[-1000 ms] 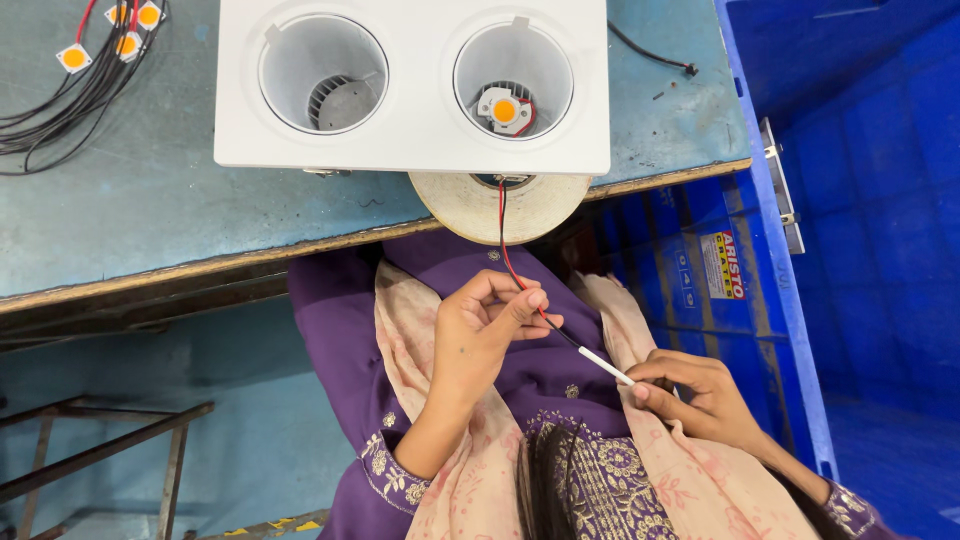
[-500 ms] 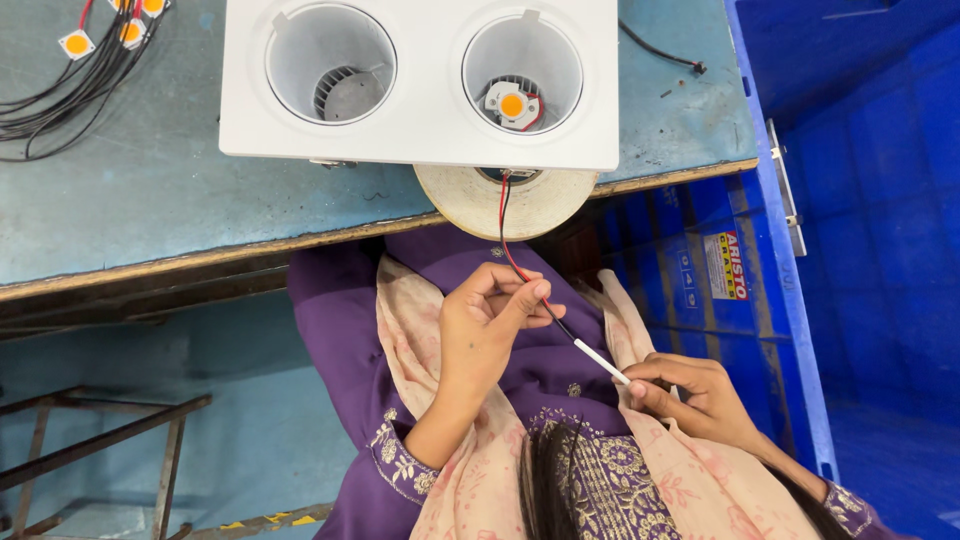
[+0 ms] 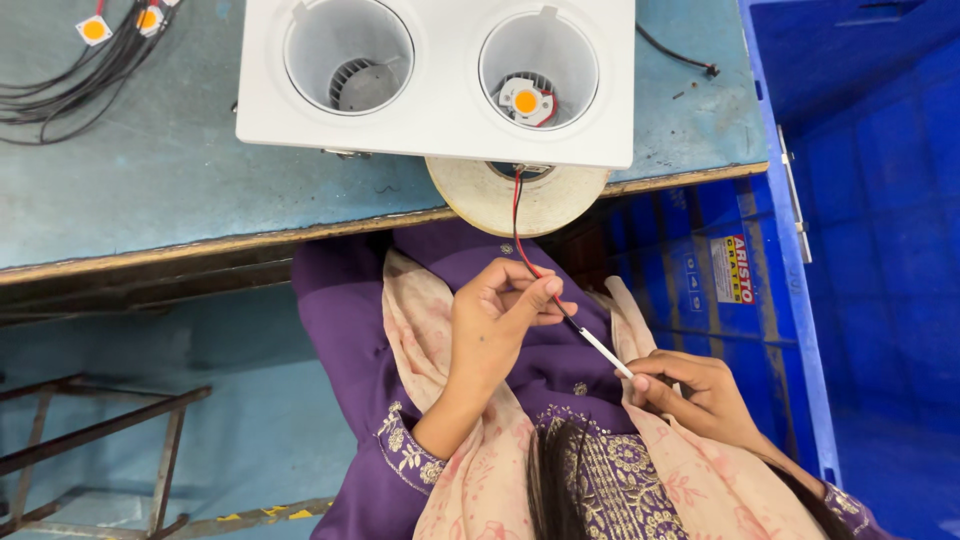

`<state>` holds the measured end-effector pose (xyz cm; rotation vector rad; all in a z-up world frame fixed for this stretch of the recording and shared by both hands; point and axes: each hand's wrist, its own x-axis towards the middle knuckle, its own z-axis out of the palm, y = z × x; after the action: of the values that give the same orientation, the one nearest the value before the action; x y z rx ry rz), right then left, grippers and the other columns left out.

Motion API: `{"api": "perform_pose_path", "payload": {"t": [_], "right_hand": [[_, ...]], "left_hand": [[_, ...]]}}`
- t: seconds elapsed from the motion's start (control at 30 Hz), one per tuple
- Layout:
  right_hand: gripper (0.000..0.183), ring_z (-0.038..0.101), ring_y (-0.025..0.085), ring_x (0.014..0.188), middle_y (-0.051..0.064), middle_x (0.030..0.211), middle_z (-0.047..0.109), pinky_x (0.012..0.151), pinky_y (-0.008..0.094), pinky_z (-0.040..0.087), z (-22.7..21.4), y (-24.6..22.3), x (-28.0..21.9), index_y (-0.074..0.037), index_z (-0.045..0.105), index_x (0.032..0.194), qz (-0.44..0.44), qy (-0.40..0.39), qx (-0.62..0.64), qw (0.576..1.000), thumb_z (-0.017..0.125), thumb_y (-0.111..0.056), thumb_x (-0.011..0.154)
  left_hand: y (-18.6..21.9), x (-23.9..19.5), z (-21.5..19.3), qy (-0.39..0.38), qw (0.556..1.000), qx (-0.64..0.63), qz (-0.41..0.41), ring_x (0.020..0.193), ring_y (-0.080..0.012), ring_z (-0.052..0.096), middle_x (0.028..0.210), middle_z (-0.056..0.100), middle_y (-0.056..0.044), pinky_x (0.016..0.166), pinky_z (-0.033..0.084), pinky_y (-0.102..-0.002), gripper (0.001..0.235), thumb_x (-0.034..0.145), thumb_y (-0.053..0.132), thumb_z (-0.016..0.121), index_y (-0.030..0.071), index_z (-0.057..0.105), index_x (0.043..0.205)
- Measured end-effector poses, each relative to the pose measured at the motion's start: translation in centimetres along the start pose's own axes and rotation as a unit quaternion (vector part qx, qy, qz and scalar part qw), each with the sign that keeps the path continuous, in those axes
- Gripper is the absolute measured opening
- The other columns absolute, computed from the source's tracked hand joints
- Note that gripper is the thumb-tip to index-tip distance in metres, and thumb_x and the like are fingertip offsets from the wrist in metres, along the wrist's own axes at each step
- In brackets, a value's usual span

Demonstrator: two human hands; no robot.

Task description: The person assembles a light fixture by inserting wiring, placing a LED component into a housing, and using a power screwdriver to secure the internal components.

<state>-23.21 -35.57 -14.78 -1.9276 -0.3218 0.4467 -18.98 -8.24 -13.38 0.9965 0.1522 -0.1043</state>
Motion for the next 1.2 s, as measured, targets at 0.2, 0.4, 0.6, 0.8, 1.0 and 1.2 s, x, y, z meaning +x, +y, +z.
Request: {"api": "perform_pose_path", "payload": {"t": [0.2,0.4,0.6,0.8,1.0,1.2], "right_hand": [[0.026,0.066,0.010,0.064,0.008,0.075,0.075,0.054,0.024,0.050,1.8,-0.5,1.0,0.002,0.078,0.110,0.080,0.026,0.083,0.993,0.066,-0.016,0.095],[0.028,0.066,0.009,0.069,0.008,0.076,0.075,0.061,0.023,0.051,2.7,0.1,2.1,0.003,0.074,0.116,0.072,0.011,0.115,0.991,0.063,-0.015,0.098],[0.026,0.065,0.013,0.066,0.011,0.081,0.076,0.062,0.026,0.054,3.6,0.0,4.2,0.002,0.071,0.114,0.139,-0.018,0.182,0.973,0.061,-0.015,0.098],[0.025,0.066,0.013,0.069,0.011,0.082,0.076,0.064,0.026,0.054,3.0,-0.8,6.5,0.002,0.070,0.109,0.149,-0.066,0.214,0.963,0.059,-0.018,0.100],[0.027,0.066,0.013,0.066,0.011,0.080,0.077,0.061,0.026,0.052,2.1,-1.1,6.6,0.002,0.072,0.109,0.168,-0.117,0.179,0.962,0.059,-0.020,0.100],[0.028,0.067,0.014,0.067,0.014,0.085,0.080,0.063,0.026,0.054,2.7,-0.9,6.3,0.001,0.070,0.111,0.179,-0.120,0.194,0.957,0.057,-0.021,0.100]], "left_hand": [[-1.2,0.6,-0.6,-0.034,0.999,-0.008,-0.011,0.087,-0.0203,0.077,0.094,0.074,-0.011,0.078,0.065,-0.031,0.018,0.096,0.011,0.072,-0.005,0.066,0.103],[-1.5,0.9,-1.4,-0.038,0.997,0.049,-0.038,0.088,-0.0145,0.075,0.094,0.075,-0.008,0.074,0.062,-0.027,0.019,0.095,0.018,0.075,0.000,0.069,0.100],[-1.5,1.9,-2.3,-0.053,0.991,0.015,-0.120,0.089,-0.0120,0.071,0.098,0.072,-0.004,0.072,0.062,-0.029,0.024,0.094,0.022,0.074,0.003,0.072,0.108],[-0.6,1.8,-3.0,-0.076,0.990,0.001,-0.117,0.099,-0.0151,0.072,0.108,0.074,-0.008,0.079,0.063,-0.030,0.032,0.097,0.021,0.070,0.002,0.070,0.123],[1.7,2.1,-3.8,-0.029,0.996,-0.031,-0.082,0.107,-0.0227,0.075,0.119,0.075,-0.016,0.084,0.064,-0.031,0.038,0.102,0.028,0.059,0.001,0.068,0.127],[1.3,5.1,-3.1,-0.044,0.993,0.039,-0.106,0.092,-0.0245,0.078,0.104,0.079,-0.017,0.080,0.063,-0.032,0.037,0.099,0.023,0.066,-0.004,0.070,0.122]]}}
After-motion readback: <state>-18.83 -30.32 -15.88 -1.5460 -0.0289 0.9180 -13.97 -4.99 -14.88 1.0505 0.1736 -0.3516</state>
